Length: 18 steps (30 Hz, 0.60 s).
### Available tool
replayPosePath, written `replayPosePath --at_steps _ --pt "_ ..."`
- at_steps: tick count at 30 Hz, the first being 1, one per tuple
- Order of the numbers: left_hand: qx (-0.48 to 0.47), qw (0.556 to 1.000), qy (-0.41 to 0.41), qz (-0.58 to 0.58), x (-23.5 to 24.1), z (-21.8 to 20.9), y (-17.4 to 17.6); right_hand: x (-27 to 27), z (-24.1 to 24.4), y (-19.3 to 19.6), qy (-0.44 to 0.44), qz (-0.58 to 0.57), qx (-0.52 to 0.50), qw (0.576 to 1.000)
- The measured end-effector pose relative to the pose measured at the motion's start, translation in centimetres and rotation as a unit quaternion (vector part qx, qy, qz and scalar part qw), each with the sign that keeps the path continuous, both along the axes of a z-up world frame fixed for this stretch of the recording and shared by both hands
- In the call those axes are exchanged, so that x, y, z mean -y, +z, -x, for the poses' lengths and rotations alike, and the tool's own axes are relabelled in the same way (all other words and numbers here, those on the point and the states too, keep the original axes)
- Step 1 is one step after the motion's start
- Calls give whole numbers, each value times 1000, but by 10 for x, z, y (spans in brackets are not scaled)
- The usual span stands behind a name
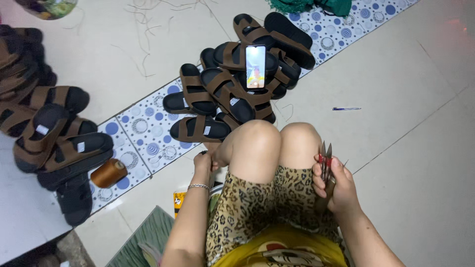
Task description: The person sits on the floor and sews a brown sandal using a needle and thread. They pull the thread through the sandal sole, cut the thread with scissors, and continue stitching the sandal.
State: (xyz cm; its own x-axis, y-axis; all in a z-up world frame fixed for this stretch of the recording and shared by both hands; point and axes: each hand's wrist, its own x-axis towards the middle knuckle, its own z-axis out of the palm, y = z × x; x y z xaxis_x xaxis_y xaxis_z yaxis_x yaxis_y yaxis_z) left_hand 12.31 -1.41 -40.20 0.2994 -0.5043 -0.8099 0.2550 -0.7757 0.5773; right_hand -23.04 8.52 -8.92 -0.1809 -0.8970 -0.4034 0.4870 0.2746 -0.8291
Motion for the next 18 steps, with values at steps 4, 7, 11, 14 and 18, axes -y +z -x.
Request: replayPosePath --at_steps 4,7,11,14,18 --pt "48 997 -45 -28 21 12 55 9 27 -8 9 -54 29 998" --pt "235 946 -213 -71 34 10 64 28 64 -27 -76 -164 -47 982" --pt "334 913 -217 -86 62 0 55 50 107 -92 -109 -227 -29 967" --pt "351 895 -255 -97 86 -7 55 50 127 -149 -87 -284 -80 951" --pt "319 870 -353 -129 102 -22 39 36 145 -213 -105 -338 -181 918"
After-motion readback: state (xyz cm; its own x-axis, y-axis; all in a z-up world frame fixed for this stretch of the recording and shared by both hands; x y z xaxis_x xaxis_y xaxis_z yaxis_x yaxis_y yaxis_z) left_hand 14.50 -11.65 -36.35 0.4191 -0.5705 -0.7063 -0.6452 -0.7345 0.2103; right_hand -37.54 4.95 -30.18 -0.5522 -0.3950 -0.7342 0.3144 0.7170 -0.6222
